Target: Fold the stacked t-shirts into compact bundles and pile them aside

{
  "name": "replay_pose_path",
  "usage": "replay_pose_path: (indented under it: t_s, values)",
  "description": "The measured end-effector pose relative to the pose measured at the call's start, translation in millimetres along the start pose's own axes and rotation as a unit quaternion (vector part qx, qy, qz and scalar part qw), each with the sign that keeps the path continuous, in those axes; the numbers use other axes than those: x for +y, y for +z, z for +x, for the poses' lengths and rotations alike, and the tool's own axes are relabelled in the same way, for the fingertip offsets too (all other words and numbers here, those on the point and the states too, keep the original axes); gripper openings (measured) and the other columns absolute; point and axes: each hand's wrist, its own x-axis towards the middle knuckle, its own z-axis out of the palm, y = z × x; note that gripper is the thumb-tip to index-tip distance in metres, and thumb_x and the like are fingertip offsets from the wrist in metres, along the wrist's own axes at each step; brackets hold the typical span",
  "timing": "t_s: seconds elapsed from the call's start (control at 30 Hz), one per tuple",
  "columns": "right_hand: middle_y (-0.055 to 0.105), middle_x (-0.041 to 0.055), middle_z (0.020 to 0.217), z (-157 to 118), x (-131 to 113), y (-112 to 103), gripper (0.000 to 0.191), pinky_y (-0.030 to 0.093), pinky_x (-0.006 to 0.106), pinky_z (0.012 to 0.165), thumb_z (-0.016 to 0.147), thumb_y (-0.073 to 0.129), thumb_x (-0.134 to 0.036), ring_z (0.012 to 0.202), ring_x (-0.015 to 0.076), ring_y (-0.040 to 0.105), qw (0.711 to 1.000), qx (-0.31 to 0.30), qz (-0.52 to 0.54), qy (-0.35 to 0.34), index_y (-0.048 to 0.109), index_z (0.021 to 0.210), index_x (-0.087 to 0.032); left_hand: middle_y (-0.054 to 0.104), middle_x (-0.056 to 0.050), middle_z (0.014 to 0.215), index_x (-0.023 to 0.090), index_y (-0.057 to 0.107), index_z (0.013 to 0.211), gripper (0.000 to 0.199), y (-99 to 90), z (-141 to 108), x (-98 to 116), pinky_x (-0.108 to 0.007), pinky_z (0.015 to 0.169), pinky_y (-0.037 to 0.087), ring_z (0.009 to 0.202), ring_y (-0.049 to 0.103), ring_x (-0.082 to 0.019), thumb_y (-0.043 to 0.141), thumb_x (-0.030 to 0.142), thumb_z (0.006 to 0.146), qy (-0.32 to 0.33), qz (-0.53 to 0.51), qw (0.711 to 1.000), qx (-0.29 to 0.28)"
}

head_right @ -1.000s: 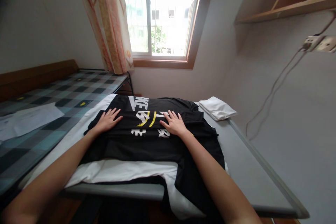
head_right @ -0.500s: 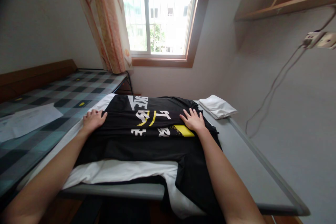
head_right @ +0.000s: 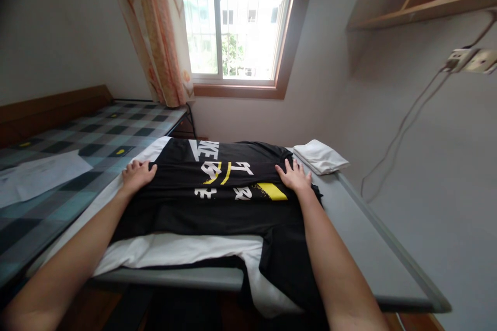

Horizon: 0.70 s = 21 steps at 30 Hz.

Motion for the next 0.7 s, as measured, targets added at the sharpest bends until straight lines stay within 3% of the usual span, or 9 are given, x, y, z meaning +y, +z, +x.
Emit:
replay_pose_path:
  t_s: [0.2, 0.37, 0.5, 0.7]
  values:
    - [0.024, 0.0108, 0.161, -10, -3, 1, 0.073, 0.014, 0.061, 0.114, 0.095, 0.016, -0.062, 0.147, 0.0357, 0.014, 0.993, 0.105, -0.036, -0.04, 0.026, 0.155, -0.022, 0.049, -0.023, 0.135, 0.017, 0.055, 0.134, 0.058, -0.2, 4, -2, -0.052, 0.1, 0.036, 0.124, 0.046, -0.041, 0.039, 0.049, 0.088, -0.01, -0.036, 0.999, -0.01]
    - [0.032, 0.0159, 0.155, -19, -14, 2, 0.059, 0.026, 0.051, 0.114, 0.093, 0.039, -0.043, 0.142, 0.0334, 0.028, 0.967, 0.196, -0.001, -0.161, 0.044, 0.146, -0.016, 0.053, -0.021, 0.134, 0.018, 0.055, 0.128, 0.051, -0.4, 11, -4, -0.053, 0.101, 0.037, 0.125, 0.048, -0.04, 0.047, 0.046, 0.085, -0.013, -0.096, 0.995, -0.01]
    - [0.037, 0.0143, 0.152, -19, -20, 8, 0.056, 0.032, 0.05, 0.111, 0.09, 0.044, -0.038, 0.138, 0.0328, 0.034, 0.956, 0.193, 0.033, -0.219, 0.049, 0.143, -0.019, 0.065, -0.016, 0.121, 0.02, 0.056, 0.12, 0.043, -4.9, 17, -8, -0.051, 0.098, 0.04, 0.117, 0.056, -0.037, 0.053, 0.038, 0.082, -0.016, -0.156, 0.988, -0.015]
    - [0.044, 0.0153, 0.147, -17, -18, 14, 0.055, 0.039, 0.047, 0.107, 0.09, 0.047, -0.037, 0.132, 0.0317, 0.042, 0.96, 0.172, 0.062, -0.211, 0.051, 0.141, -0.019, 0.071, -0.01, 0.099, 0.014, 0.062, 0.109, 0.05, -11.7, 21, -19, -0.034, 0.078, 0.052, 0.092, 0.068, -0.027, 0.065, 0.039, 0.065, -0.014, -0.327, 0.944, -0.037]
